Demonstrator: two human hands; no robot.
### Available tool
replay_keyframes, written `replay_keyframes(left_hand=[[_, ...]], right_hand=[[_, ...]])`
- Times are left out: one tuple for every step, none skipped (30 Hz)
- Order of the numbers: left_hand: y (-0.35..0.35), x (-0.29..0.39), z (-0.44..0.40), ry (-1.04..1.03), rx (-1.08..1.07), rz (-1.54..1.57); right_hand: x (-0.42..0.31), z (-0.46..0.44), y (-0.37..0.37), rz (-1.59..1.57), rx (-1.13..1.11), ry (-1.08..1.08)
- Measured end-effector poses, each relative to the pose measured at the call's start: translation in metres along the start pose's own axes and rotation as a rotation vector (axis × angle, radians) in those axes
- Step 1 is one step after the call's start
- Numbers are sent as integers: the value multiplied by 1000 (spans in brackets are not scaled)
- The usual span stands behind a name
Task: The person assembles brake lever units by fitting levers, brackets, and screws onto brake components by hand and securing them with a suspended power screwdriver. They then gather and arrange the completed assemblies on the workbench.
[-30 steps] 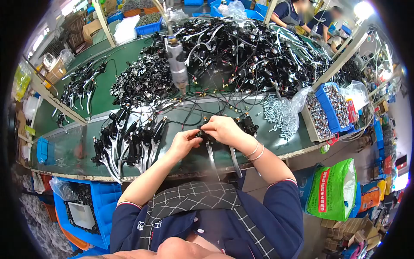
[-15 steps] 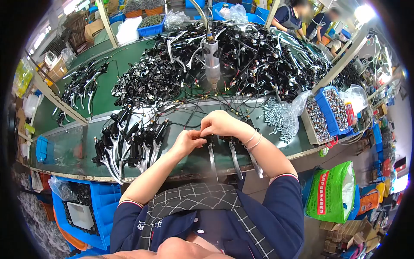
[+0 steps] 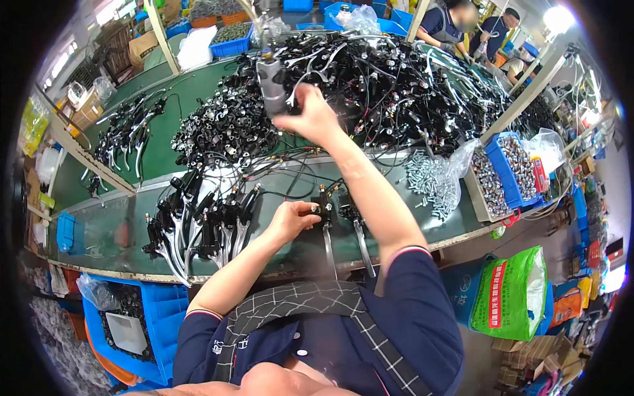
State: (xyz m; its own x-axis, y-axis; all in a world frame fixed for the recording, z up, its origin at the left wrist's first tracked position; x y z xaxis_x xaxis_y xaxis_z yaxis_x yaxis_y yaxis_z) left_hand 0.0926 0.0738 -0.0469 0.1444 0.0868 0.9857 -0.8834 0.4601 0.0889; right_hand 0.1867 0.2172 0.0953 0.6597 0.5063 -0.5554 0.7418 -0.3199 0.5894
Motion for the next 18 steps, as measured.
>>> replay_keyframes(left_hand=[[0,1,0,2,1,-2],[0,1,1,6,4,-6],[1,0,1,6,7,-6],[1,-2,1,4,10,-6],[1,-3,0,2,16,-1],[1,-1,2,10,19,-23],[2,3,3,30,24,-46],[1,6,5,52,25,-68],[1,9,7,73,26,-89],[0,12,9,90,17,-72],[-1,15,10,107,7,-56],[-2,16,11,123,-7,-42],[-4,12,8,106,-18,20],[-6,5,4,89,-31,81],[-9,0,3,77,-45,144],[-11,0,3,75,-42,134],[-12,3,3,72,-36,123],[-12,5,3,68,-30,108]], right_hand=[[3,-20,-12,-94,304,158],[9,-38,-49,-355,173,96],[2,-45,-67,-509,16,20],[-10,-50,-81,-646,-130,-80],[-18,-47,-91,-668,-307,-195],[-18,-49,-97,-623,-280,-141],[-28,-45,-88,-622,-302,-102],[-34,-34,-73,-619,-323,-67],[-39,-22,-57,-615,-345,-32],[-37,-11,-44,-634,-408,13],[-40,3,-23,-659,-431,30],[-34,17,-5,-653,-458,32],[-37,34,17,-722,-444,-10],[-34,46,35,-728,-380,-56],[-27,59,45,-802,-293,-143],[-21,71,54,-788,-230,-231],[-17,81,61,-774,-167,-315],[-20,88,64,-784,-146,-330]])
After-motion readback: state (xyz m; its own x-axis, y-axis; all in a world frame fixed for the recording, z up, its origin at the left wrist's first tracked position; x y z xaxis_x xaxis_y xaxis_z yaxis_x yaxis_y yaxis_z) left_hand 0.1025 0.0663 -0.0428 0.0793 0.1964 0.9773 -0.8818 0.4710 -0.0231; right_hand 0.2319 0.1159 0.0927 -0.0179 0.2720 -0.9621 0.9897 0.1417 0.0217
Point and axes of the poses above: each hand's wrist, its own z-axis away from the middle knuckle, its own y-axis out of the back of the hand, x = y × z, the point moved 6 cm from there along -z, towards the middle knuckle, and after that the axes turned 9 degrees about z, right-handed, at the moved point
